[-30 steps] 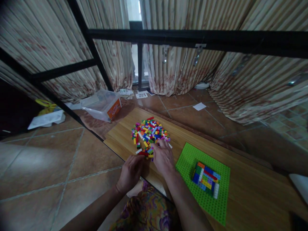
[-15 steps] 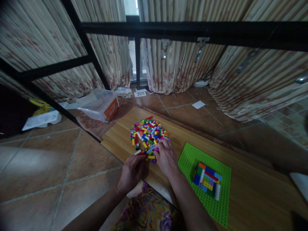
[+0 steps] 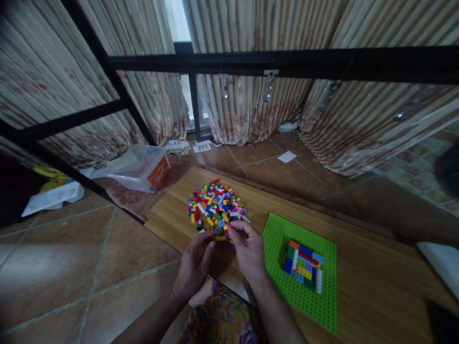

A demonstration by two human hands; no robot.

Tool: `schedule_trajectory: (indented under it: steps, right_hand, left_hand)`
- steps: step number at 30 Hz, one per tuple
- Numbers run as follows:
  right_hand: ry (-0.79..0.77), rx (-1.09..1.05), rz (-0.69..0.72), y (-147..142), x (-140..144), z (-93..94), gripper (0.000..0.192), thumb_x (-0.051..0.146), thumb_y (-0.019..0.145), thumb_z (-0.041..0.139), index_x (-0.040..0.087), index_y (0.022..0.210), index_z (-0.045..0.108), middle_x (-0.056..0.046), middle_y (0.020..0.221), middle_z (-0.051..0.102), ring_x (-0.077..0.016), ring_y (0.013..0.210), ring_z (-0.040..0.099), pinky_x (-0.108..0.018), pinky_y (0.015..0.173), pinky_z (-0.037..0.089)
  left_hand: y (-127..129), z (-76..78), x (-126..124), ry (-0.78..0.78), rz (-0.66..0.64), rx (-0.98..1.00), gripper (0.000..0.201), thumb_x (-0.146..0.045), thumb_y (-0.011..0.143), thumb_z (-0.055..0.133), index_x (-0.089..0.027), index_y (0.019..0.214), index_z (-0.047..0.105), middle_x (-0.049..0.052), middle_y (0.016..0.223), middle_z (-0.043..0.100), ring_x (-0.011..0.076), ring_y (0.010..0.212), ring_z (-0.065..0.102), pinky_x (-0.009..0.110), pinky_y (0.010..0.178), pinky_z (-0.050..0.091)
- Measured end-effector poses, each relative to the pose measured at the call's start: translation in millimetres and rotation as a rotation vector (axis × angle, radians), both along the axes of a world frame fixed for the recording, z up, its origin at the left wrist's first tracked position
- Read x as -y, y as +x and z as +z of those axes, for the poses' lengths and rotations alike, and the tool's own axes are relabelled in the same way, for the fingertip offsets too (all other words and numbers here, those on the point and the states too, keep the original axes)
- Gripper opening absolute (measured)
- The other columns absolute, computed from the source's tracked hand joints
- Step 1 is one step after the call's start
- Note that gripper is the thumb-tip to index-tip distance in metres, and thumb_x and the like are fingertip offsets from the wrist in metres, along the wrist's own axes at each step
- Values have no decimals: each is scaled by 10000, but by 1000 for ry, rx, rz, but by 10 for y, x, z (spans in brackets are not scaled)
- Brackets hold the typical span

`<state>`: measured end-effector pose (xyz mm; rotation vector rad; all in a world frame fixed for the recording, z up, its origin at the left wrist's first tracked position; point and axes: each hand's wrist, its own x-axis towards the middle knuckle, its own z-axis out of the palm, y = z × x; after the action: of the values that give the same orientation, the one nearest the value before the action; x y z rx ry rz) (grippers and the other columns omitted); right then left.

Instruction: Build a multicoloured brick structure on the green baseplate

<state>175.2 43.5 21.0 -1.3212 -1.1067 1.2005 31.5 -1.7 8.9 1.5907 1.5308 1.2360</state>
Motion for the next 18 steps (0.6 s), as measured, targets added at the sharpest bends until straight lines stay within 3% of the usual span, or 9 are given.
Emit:
schedule_trajectory:
  steps: [5, 9, 12, 18]
  right_hand:
    - [-124, -224, -37, -58, 277, 184, 351, 458, 651, 768, 208, 891, 711, -31, 818, 727, -173, 706, 643, -305, 646, 532]
    - [-109, -242, -19, -24, 382, 236, 304, 443, 680, 745, 212, 876, 724, -28, 781, 720, -170, 679, 638, -300, 637, 531]
    - [-78, -229, -19, 4, 424, 231, 236, 403, 706, 724, 214, 848, 726, -19, 768, 712, -161, 673, 631, -290, 646, 524]
    - [-57, -271, -7, 3, 484, 207, 192, 373, 724, 715, 208, 821, 720, -9, 748, 697, -143, 656, 609, -269, 628, 509]
  left_hand:
    - [187, 225, -65, -198, -197, 369, 243, -393, 924, 506, -167, 927, 594, 18, 813, 642, 142, 766, 609, 251, 704, 489]
    - [271, 269, -56, -283, -216, 578, 269, -434, 876, 575, -169, 925, 573, -1, 781, 606, 123, 713, 576, 233, 659, 474]
    - [285, 272, -34, -303, -222, 591, 303, -432, 856, 601, -174, 1010, 562, 2, 802, 598, 114, 691, 553, 222, 627, 455]
    - [291, 285, -44, -364, -191, 529, 319, -430, 814, 641, -159, 978, 600, -10, 735, 587, 95, 613, 506, 199, 555, 403]
